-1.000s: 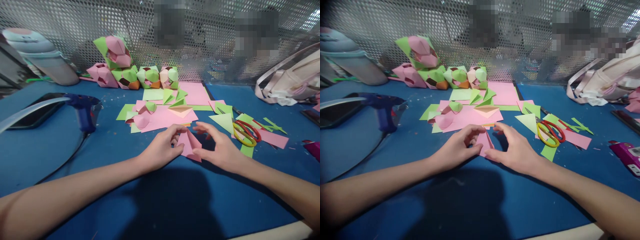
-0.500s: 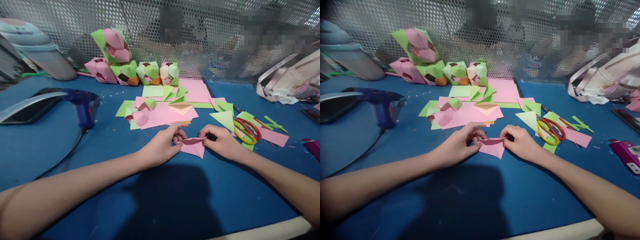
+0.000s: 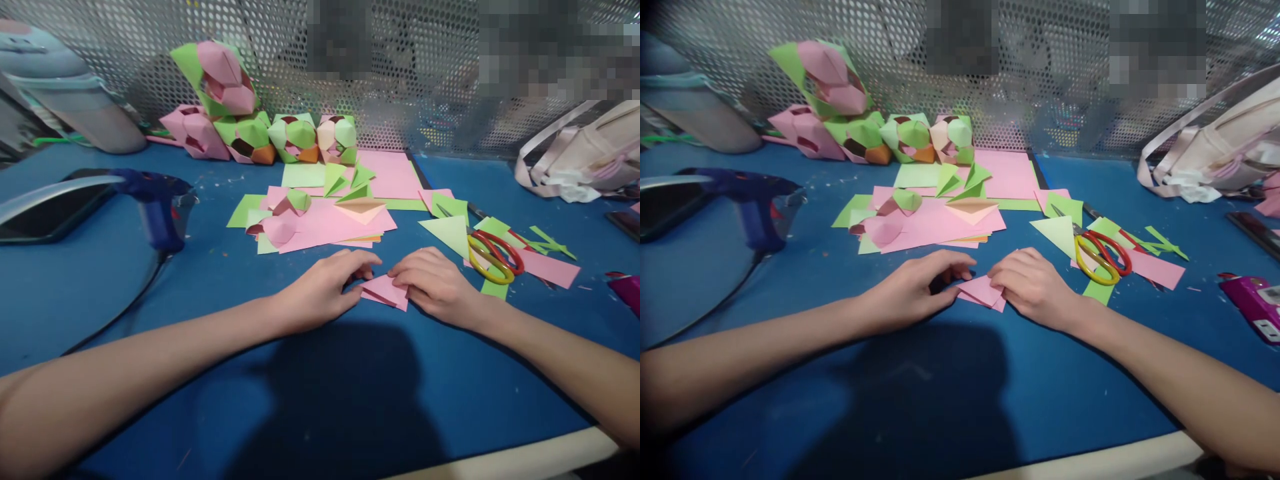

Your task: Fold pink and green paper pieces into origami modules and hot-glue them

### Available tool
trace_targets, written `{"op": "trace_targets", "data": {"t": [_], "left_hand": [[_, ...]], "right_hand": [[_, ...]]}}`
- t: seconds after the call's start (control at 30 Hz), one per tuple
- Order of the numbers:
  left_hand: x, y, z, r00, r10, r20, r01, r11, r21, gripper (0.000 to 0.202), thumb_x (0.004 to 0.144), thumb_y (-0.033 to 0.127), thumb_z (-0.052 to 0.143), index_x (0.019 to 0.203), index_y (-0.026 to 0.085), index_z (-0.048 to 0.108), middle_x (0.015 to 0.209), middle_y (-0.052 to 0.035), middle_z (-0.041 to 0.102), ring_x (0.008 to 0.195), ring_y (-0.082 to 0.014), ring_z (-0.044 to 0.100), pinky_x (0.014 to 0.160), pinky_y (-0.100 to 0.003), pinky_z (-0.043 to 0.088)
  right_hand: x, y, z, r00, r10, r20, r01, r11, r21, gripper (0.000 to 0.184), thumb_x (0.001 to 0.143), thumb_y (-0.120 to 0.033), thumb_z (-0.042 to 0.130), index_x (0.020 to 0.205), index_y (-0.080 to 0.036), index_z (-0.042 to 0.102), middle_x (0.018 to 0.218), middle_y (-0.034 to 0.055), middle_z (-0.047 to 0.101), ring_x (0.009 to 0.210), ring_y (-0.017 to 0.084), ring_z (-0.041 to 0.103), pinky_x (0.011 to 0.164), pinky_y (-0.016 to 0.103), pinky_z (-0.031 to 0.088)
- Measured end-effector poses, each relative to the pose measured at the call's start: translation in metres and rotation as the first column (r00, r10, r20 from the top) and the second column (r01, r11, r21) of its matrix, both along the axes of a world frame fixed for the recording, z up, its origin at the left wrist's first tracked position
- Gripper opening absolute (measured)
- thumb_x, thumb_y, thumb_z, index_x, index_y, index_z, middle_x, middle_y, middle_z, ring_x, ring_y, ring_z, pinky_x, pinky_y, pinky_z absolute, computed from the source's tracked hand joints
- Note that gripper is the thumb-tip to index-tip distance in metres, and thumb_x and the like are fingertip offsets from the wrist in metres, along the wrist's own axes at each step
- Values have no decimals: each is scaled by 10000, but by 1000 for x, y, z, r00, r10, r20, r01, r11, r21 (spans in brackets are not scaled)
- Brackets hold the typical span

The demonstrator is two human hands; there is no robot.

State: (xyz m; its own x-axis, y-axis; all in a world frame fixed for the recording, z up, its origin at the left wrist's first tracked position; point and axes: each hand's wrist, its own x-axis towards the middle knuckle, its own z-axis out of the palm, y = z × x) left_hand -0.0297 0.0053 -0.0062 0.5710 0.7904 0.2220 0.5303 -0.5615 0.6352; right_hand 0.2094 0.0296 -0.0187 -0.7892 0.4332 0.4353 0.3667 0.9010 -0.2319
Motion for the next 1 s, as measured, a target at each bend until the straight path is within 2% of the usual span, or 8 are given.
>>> {"op": "trace_targets", "data": {"t": [0.13,0.23,0.43,0.53,0.7,0.77,0.9,1.0], "left_hand": [[-5,8,4,993,-117,6,117,993,33,171,848,153,491,954,185,621,912,-47,645,885,-169,583,820,-283,457],[-7,12,4,988,-157,12,156,986,59,163,868,150,475,895,177,634,892,-57,639,893,-170,579,836,-295,460],[-8,13,-1,985,-171,-6,170,972,165,179,878,107,471,921,150,638,888,-68,640,888,-165,571,829,-294,466],[-9,12,-3,981,-195,-15,193,957,217,188,873,92,476,926,144,648,900,-78,645,906,-170,570,839,-300,468],[-10,13,-3,975,-221,-29,221,944,246,198,871,86,483,939,126,664,925,-95,646,918,-178,572,828,-299,476],[-9,12,-3,973,-227,-40,230,940,253,205,871,84,481,944,128,667,935,-97,646,926,-181,571,830,-302,476],[-8,13,-4,979,-199,-34,201,945,260,210,870,81,477,968,126,656,930,-95,648,913,-180,574,827,-309,476],[-8,13,-5,994,-104,-20,106,957,269,198,869,81,470,927,124,654,862,-86,653,857,-179,575,793,-315,479]], "right_hand": [[4,2,-1,1000,9,2,-9,999,50,161,886,-96,469,948,-191,583,1042,77,674,970,199,591,817,376,414],[6,4,-2,1000,8,-3,-8,998,68,162,886,-93,471,952,-184,588,1044,80,673,969,200,589,811,375,425],[8,7,-3,999,48,-15,-45,991,125,122,881,-96,507,923,-164,598,1048,86,673,971,198,590,809,365,441],[9,7,0,997,72,42,-78,984,163,138,895,-92,485,946,-156,596,1054,83,676,984,191,588,832,358,437],[9,6,7,984,48,173,-91,965,246,211,920,-132,476,1101,-163,579,1057,78,685,997,200,590,833,367,419],[9,6,7,983,44,177,-92,957,276,195,918,-146,487,1080,-168,593,1061,76,687,1015,209,586,837,373,417],[9,5,5,993,52,109,-80,959,274,158,895,-123,518,1021,-147,610,1081,78,685,1031,211,585,853,372,430],[7,2,1,998,37,43,-45,974,221,167,887,-126,534,1034,-146,610,1061,80,689,981,195,601,824,359,448]]}}
